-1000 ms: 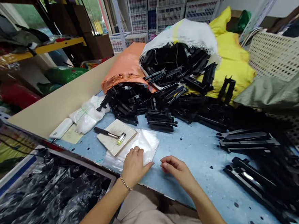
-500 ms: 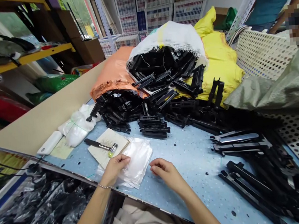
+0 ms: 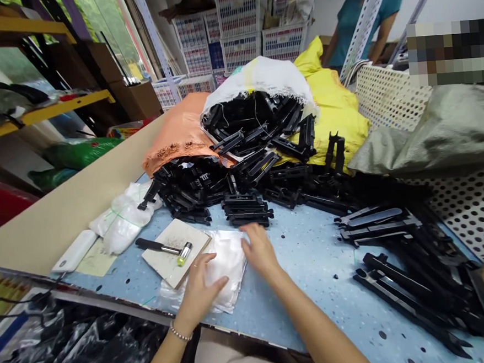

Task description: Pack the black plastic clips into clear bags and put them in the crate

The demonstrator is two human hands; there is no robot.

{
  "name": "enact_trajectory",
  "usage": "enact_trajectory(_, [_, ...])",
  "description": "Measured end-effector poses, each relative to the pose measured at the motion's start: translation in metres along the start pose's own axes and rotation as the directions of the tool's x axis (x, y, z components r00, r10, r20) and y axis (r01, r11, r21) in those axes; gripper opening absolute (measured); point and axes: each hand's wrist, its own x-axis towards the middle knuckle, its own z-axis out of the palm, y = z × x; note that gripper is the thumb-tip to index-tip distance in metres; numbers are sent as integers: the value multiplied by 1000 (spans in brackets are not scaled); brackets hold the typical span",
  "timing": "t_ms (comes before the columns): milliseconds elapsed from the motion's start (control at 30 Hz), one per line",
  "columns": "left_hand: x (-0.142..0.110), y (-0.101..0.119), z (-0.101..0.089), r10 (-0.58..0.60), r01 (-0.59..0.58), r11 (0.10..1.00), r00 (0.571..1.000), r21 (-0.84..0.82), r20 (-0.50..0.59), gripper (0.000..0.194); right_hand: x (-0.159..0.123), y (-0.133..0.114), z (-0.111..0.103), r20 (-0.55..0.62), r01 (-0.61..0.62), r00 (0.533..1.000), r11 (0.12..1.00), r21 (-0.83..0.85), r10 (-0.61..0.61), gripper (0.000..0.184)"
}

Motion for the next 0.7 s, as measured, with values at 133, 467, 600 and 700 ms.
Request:
enact_trajectory(133, [-5, 7, 17, 209, -276, 923, 945, 268, 253, 57, 33, 33, -41, -21, 21, 999, 904, -428, -33, 41])
enact_trajectory(467, [16, 33, 37, -28, 158, 884, 958, -441, 286, 63, -42, 29, -67, -107, 30, 992, 962, -271, -61, 23])
enact_trajectory(600, [33, 76, 59, -216, 361, 481, 932, -799, 291, 57, -82, -14, -58, -54, 195, 979, 981, -4, -195, 19])
enact_trajectory(700, [30, 93, 51, -224, 434, 499, 901, -750, 373, 49, -81, -26, -75, -97, 178, 980, 983, 54, -172, 19])
